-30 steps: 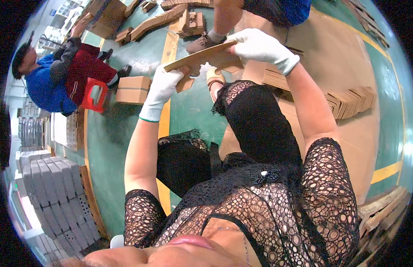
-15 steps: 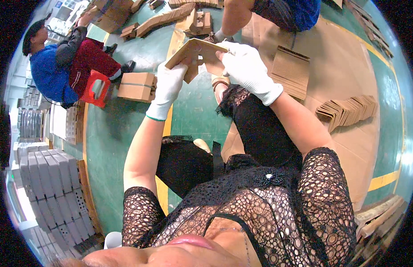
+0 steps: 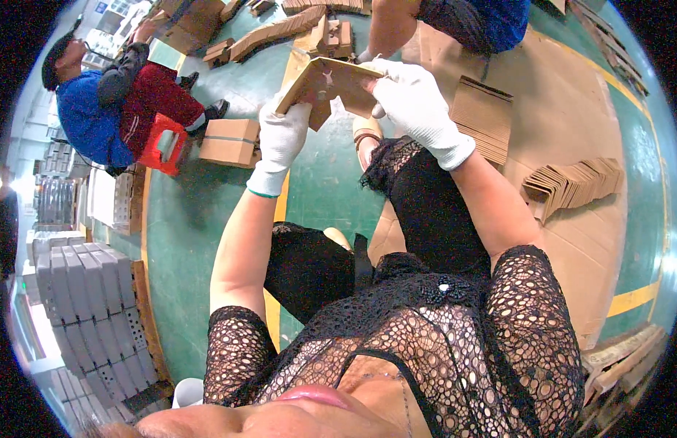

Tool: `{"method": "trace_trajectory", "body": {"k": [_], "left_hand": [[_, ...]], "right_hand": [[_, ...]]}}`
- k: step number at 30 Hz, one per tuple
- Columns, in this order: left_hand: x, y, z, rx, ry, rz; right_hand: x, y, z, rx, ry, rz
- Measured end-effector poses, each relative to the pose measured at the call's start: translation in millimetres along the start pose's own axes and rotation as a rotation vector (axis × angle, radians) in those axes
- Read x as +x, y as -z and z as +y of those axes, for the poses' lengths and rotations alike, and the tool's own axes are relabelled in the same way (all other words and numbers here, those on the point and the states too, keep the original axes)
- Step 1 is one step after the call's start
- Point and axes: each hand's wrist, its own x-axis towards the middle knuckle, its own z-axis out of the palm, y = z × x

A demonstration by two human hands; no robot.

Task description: The person folds pre-cut flat cardboard pieces by hand into specific angles and shapes for packaging.

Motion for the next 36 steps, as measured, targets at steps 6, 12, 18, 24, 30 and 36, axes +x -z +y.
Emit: {"method": "trace_trajectory", "body": {"k": [6, 12, 18, 24, 30, 36], "left_hand": [[-2.5, -6.0, 4.1, 0.032, 0.100, -0.008], [2.0, -6.0, -1.1, -0.243, 0.194, -0.023], [2.4, -4.5, 1.9, -0.531, 0.369, 0.005], [2.4, -5.0, -6.9, -0.494, 0.363, 0.070], [2.5, -3.7, -11.8, -0.385, 0.201, 0.004], [11.1, -3.1, -21.2, -0.070, -0.063, -0.009]], "right_hand": [[-5.6, -12.6, -0.8, -0.051, 0.016, 0.042], [-1.4, -14.8, 12.7, -0.219, 0.155, 0.059], [-2.0, -21.1, 14.6, -0.363, 0.406, 0.099], [-3.4, -25.0, 14.7, -0.299, 0.390, 0.077], [-6.7, -20.1, 9.6, -0.362, 0.316, 0.036], [-16.1, -1.3, 1.8, -0.754, 0.342, 0.011]]}}
